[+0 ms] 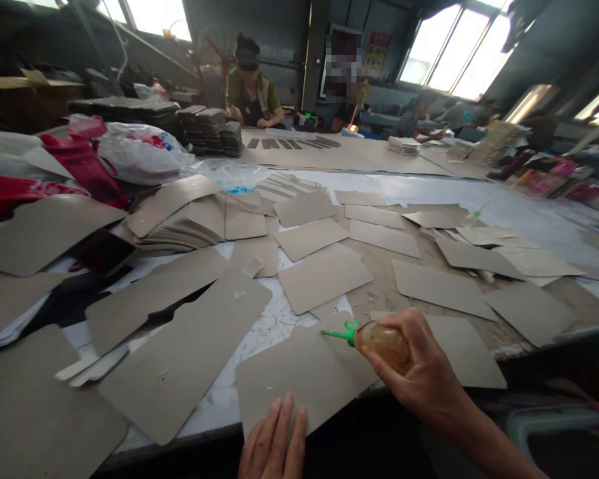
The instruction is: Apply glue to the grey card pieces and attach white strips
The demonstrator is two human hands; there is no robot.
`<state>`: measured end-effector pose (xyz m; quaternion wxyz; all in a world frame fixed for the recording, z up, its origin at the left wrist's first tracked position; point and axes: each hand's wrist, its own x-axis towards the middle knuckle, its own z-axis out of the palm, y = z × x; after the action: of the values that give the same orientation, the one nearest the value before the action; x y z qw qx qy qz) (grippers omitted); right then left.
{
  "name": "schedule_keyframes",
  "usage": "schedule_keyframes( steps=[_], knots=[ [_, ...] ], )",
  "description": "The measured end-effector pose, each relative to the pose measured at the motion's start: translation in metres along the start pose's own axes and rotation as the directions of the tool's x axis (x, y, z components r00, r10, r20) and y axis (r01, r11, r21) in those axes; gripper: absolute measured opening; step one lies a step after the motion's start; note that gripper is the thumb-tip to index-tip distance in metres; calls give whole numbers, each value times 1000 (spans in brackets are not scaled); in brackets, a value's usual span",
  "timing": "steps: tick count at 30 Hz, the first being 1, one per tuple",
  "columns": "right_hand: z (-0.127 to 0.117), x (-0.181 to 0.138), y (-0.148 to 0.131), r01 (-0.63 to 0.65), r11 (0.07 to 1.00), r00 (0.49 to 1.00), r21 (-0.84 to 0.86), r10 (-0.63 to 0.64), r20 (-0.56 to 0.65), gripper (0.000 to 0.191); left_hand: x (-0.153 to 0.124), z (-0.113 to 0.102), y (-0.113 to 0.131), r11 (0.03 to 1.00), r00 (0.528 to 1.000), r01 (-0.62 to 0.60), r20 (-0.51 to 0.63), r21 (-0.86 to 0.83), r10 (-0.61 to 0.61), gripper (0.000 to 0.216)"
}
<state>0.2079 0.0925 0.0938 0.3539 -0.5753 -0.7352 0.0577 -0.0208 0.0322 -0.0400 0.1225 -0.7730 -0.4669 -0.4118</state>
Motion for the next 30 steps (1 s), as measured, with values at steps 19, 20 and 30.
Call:
schedule_keyframes(
  steps=[19, 20, 30],
  knots=[
    [24, 7, -35, 95, 995, 993, 30, -97, 72, 25, 6, -13, 7, 998, 995, 54, 91, -21, -52, 36],
    [25, 6, -37, 95, 995, 993, 39, -98, 72, 25, 6, -13, 7, 999, 994, 53, 95, -12, -52, 36],
    [15, 4, -23, 52, 998, 998, -22, -51, 43, 23, 14, -14, 3, 995, 989, -58, 142, 85, 46, 34]
  ],
)
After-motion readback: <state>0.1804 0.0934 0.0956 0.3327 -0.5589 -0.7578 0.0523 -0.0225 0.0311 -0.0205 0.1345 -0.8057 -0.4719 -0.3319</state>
